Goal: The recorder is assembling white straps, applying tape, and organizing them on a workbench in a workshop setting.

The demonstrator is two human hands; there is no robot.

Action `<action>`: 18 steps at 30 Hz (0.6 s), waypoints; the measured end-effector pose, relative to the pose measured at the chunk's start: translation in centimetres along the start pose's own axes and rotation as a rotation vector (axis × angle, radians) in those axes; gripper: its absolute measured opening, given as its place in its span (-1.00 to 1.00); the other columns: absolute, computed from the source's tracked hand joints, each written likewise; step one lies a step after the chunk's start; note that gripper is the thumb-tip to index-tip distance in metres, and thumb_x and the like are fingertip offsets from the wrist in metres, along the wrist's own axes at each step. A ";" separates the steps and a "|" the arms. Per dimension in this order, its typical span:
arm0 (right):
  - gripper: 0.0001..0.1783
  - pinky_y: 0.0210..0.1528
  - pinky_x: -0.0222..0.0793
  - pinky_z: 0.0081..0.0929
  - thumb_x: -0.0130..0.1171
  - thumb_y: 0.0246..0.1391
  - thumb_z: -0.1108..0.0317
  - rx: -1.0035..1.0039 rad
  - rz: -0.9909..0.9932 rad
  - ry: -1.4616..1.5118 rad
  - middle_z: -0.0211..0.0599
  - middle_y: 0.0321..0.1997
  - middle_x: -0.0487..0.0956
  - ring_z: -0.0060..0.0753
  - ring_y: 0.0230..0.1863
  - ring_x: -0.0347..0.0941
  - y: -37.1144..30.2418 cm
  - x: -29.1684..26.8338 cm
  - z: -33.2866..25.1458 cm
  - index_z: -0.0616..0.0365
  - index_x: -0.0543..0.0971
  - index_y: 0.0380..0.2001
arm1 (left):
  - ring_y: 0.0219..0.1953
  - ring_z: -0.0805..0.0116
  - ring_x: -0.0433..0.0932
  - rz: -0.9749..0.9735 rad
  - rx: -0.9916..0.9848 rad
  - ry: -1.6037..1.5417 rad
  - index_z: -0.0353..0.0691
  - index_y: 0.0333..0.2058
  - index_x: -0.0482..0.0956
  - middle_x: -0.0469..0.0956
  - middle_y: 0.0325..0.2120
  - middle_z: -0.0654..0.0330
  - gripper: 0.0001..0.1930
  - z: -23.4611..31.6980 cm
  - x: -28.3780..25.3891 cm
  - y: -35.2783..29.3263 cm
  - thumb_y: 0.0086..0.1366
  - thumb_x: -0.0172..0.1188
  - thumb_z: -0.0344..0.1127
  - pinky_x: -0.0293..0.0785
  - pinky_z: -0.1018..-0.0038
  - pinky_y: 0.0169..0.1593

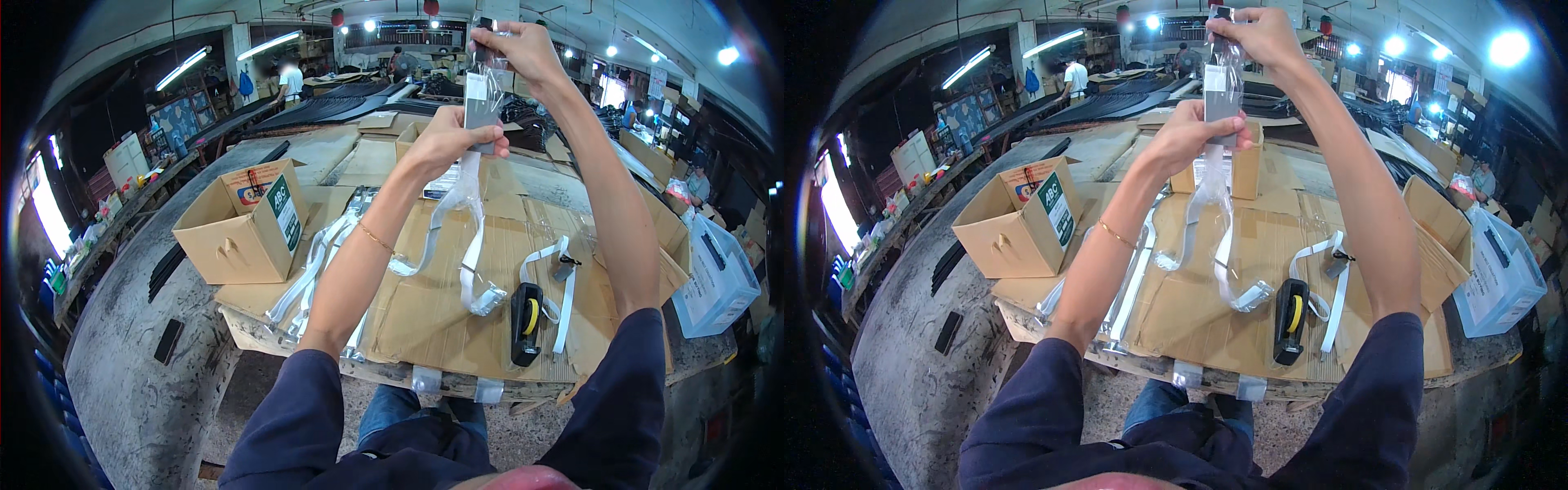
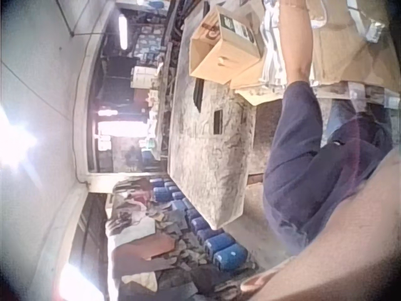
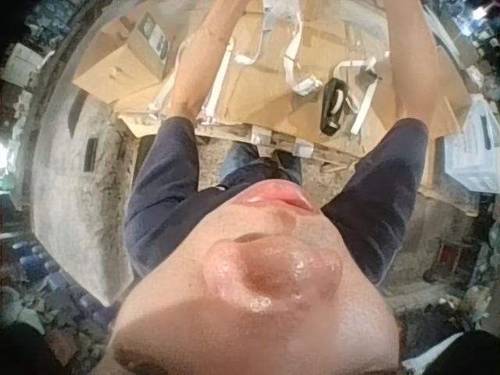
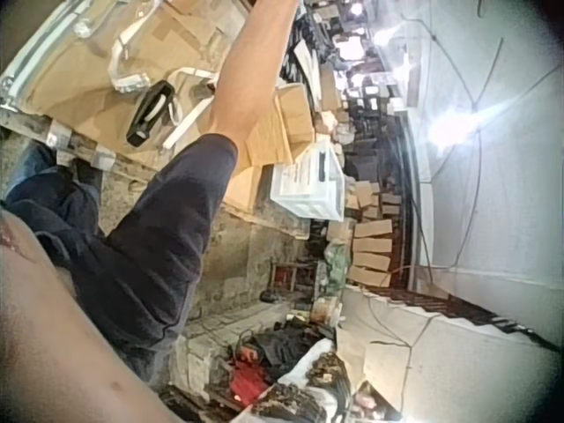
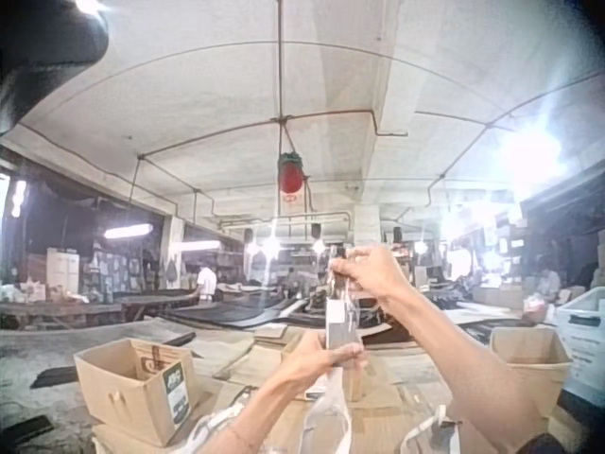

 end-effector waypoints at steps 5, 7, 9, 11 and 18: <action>-0.73 -0.26 0.50 -0.57 0.36 -0.05 0.31 0.167 -0.013 0.323 -0.27 -0.34 0.63 -0.57 -0.36 0.57 0.1 0.1 2.5 0.27 0.58 -0.34 | -0.33 0.29 0.64 -0.100 -0.144 -0.030 -0.38 -0.22 0.50 0.61 -0.37 0.05 -0.74 -0.5 0.5 -1.2 0.26 0.19 -0.28 0.56 0.50 -0.29; -0.74 -0.22 0.52 -0.54 0.36 -0.05 0.31 0.194 -0.006 0.368 -0.27 -0.32 0.63 -0.55 -0.35 0.58 0.0 0.2 1.9 0.25 0.59 -0.33 | -0.45 0.37 0.63 0.041 -0.208 0.279 -0.38 -0.25 0.55 0.62 -0.43 0.10 -0.66 -1.0 -1.6 -1.4 0.22 0.24 -0.16 0.53 0.53 -0.37; -0.71 -0.19 0.53 -0.53 0.29 0.03 0.27 0.211 0.009 0.318 -0.19 -0.29 0.63 -0.49 -0.29 0.58 0.2 -0.1 1.2 0.28 0.57 -0.27 | -0.50 0.42 0.60 0.131 -0.205 0.578 -0.39 -0.26 0.56 0.63 -0.44 0.12 -0.62 -0.3 -3.1 -1.0 0.18 0.28 -0.11 0.51 0.53 -0.40; -0.72 -0.15 0.51 -0.55 0.27 0.04 0.24 0.222 -0.014 0.343 -0.27 -0.30 0.63 -0.50 -0.27 0.57 2.5 -1.5 1.6 0.22 0.58 -0.26 | -0.55 0.46 0.58 0.224 -0.192 0.878 -0.39 -0.28 0.58 0.63 -0.46 0.14 -0.57 0.5 -4.2 -0.7 0.14 0.31 -0.06 0.49 0.53 -0.43; -0.82 -0.28 0.47 -0.34 0.13 0.16 0.22 0.172 -0.152 0.409 -0.35 -0.38 0.60 -0.46 -0.34 0.51 9.4 -4.5 -0.3 0.08 0.57 -0.32 | -0.34 0.50 0.58 0.109 -0.008 0.486 -0.38 -0.22 0.59 0.64 -0.38 0.14 -0.67 -0.6 -3.2 -1.1 0.04 0.37 -0.34 0.46 0.52 -0.18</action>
Point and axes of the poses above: each hand's wrist, its own y-axis towards the middle knuckle, its own x-axis out of the palm, z = x × y, the point moved 10 cm from there along y, towards the middle knuckle
